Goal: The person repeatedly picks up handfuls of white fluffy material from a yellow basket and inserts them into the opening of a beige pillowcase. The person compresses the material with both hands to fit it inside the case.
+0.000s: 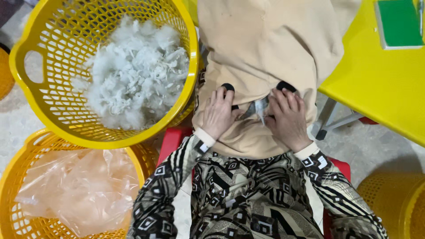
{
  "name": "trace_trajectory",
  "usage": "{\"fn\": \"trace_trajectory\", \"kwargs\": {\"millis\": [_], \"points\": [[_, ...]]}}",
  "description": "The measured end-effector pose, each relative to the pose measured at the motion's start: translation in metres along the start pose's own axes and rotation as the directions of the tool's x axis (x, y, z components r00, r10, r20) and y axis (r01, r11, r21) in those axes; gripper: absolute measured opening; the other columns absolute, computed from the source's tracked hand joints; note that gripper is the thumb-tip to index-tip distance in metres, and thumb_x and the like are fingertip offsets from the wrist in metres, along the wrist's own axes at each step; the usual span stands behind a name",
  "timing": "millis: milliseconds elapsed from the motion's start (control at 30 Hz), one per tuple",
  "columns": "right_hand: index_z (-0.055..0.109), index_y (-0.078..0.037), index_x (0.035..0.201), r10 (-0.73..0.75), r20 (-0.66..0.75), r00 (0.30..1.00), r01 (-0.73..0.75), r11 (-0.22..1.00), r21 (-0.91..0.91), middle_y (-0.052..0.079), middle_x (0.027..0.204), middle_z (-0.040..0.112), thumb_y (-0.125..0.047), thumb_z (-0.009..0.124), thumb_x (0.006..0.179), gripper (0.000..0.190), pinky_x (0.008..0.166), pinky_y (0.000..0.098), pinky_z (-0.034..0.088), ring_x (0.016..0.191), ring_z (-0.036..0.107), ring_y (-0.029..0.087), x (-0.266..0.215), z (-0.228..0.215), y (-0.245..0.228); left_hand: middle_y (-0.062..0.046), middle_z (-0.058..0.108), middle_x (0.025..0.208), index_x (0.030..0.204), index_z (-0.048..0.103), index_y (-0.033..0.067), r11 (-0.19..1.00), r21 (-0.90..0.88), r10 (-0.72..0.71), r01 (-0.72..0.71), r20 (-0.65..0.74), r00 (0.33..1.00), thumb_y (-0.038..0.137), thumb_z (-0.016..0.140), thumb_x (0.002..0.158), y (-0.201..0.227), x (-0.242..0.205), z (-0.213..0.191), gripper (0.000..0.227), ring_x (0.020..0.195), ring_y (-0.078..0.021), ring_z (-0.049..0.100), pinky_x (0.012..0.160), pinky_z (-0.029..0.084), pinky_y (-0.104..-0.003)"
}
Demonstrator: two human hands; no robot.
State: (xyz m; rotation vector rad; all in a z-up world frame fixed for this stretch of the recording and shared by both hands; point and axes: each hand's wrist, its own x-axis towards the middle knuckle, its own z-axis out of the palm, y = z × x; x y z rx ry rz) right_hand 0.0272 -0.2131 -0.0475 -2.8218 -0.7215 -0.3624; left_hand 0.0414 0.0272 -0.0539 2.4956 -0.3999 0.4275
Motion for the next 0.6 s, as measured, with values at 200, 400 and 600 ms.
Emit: {"fn": "trace_trajectory", "kwargs": {"millis": [200,400,600], "points": [[0.064,-0.003,0.132,0.089,-0.185,0.979,-0.071,0.992,0.105,0.022,0.161,0.039,-0.023,0.068,0.092,0.045,0.124,0.0582,0.022,0.15,0.033,0.042,0.0,-0.005,0.019,-0.016,0.065,0.108,0.105,0.062,0.0076,0.987,-0.147,0.039,-0.061,-0.149,0.988,-0.003,0.063,0.082,-0.011,0.024,0.021,0.025,0.102,-0.0367,0.062,0.088,0.051,-0.047],[0.068,-0.007,0.125,0.185,-0.387,0.903,-0.186,0.982,0.036,0.024,0.15,0.04,-0.016,0.075,0.091,0.036,0.115,0.0585,0.031,0.14,0.038,0.045,0.004,-0.016,0.029,-0.019,0.071,0.086,0.107,0.06,0.0057,0.974,-0.221,0.024,-0.04,-0.078,0.997,-0.003,0.063,0.088,0.01,0.03,-0.031,0.021,0.078,-0.039,0.071,0.067,0.053,-0.048],[0.058,-0.002,0.136,0.212,-0.324,0.922,-0.073,0.918,0.39,0.025,0.142,0.056,0.009,0.059,0.088,0.049,0.101,0.0433,0.053,0.122,0.061,0.043,0.007,-0.036,0.022,-0.018,0.068,0.086,0.108,0.061,0.0049,0.987,-0.157,0.032,-0.044,-0.075,0.997,0.0,0.066,0.084,0.026,0.024,-0.069,0.025,0.079,-0.0385,0.069,0.069,0.052,-0.048]]}}
